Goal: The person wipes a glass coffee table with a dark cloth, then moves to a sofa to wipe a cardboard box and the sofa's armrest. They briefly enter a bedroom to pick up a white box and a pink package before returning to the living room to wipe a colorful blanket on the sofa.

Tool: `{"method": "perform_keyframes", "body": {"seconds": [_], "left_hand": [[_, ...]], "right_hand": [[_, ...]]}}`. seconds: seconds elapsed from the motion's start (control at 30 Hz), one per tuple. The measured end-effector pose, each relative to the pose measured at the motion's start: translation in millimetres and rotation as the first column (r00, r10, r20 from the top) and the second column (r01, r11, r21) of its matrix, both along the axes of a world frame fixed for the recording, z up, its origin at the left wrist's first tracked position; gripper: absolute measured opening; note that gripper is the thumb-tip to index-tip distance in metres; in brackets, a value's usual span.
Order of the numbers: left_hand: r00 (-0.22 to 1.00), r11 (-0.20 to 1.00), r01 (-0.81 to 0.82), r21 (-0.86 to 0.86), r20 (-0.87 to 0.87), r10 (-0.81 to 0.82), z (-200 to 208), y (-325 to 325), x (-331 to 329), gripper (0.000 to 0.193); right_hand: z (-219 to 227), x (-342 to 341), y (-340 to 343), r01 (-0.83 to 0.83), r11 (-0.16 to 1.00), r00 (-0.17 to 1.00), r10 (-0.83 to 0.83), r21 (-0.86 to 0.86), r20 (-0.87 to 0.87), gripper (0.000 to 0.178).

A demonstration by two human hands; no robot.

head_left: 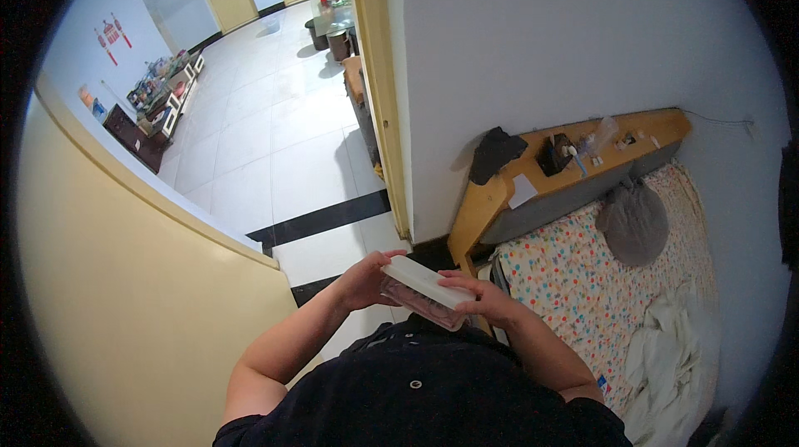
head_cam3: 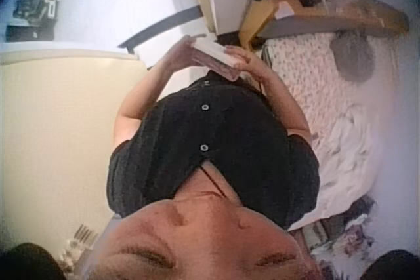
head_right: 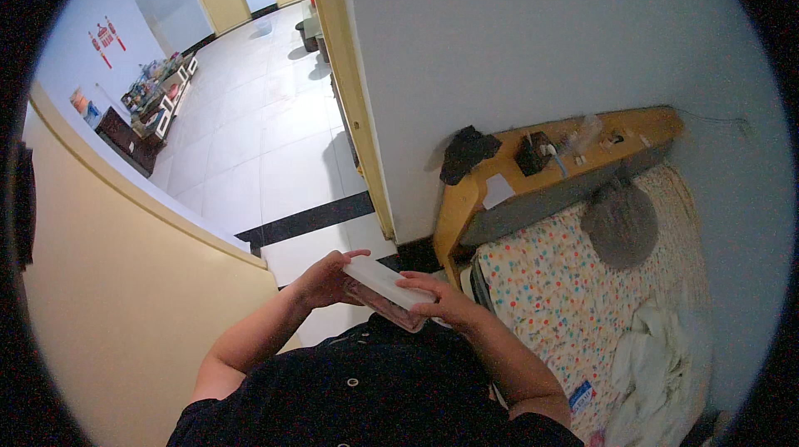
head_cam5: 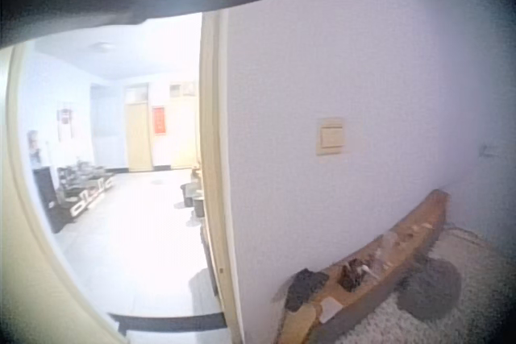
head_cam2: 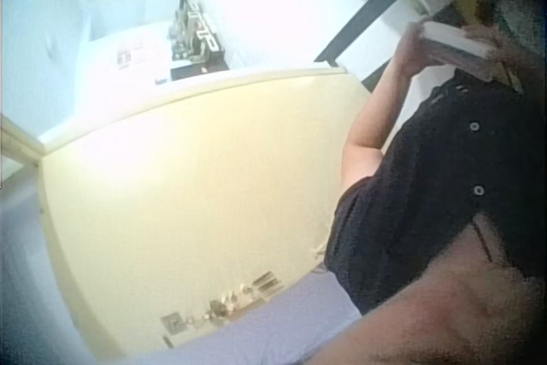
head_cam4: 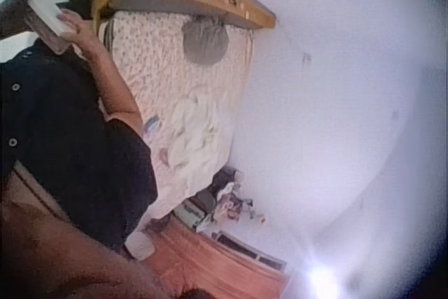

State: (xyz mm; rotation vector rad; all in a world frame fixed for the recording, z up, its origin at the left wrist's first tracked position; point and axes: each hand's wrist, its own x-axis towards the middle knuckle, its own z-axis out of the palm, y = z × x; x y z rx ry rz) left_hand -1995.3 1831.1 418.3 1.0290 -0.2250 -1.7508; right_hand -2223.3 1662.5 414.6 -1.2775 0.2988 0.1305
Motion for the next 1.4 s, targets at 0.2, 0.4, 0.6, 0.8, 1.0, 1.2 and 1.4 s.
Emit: {"method": "perform_keyframes", "body": {"seconds": [0.2,0.4,0.6,0.8,1.0,1.2,1.4], "left_hand": [[0.998,0.999,0.016,-0.029,0.066,-0.014,-3.6,-6.2,2.6,0.06],[0.991,0.999,0.048,0.0,0.123,-0.047,-12.7,-13.4,-0.9,0.05],[0.991,0.995,-0.101,0.012,0.089,0.099,-34.9,-21.1,-0.2,0.049],[0.925,0.924,-0.379,0.04,0.012,0.379,-43.8,-39.6,10.3,0.049],[0.856,0.855,-0.516,0.051,0.086,0.511,-27.8,-81.2,-5.0,0.052],[0.857,0.855,-0.515,0.061,0.015,0.515,-13.2,-166.6,-44.3,0.052],[0.906,0.906,-0.417,0.07,0.112,0.408,-0.6,-251.9,-73.4,0.05]], "right_hand": [[8.3,-6.9,11.4,0.035,0.965,0.999,-0.042,-0.261,-0.022,0.067],[8.8,-13.3,19.2,0.125,0.942,0.991,-0.135,-0.312,-0.008,0.064],[-40.9,-22.3,-38.8,0.455,0.874,0.853,-0.483,-0.172,-0.199,0.045],[-81.3,-12.4,-157.6,0.065,0.405,0.826,-0.535,-0.912,-0.179,0.045],[-147.9,3.8,-248.0,-0.267,-0.102,0.936,-0.265,-0.958,-0.233,0.06],[-145.3,4.0,-310.6,-0.349,-0.148,0.906,-0.305,-0.926,-0.293,0.057],[-76.1,-31.2,-305.1,0.397,0.841,0.913,-0.403,-0.366,0.064,0.064]]}}
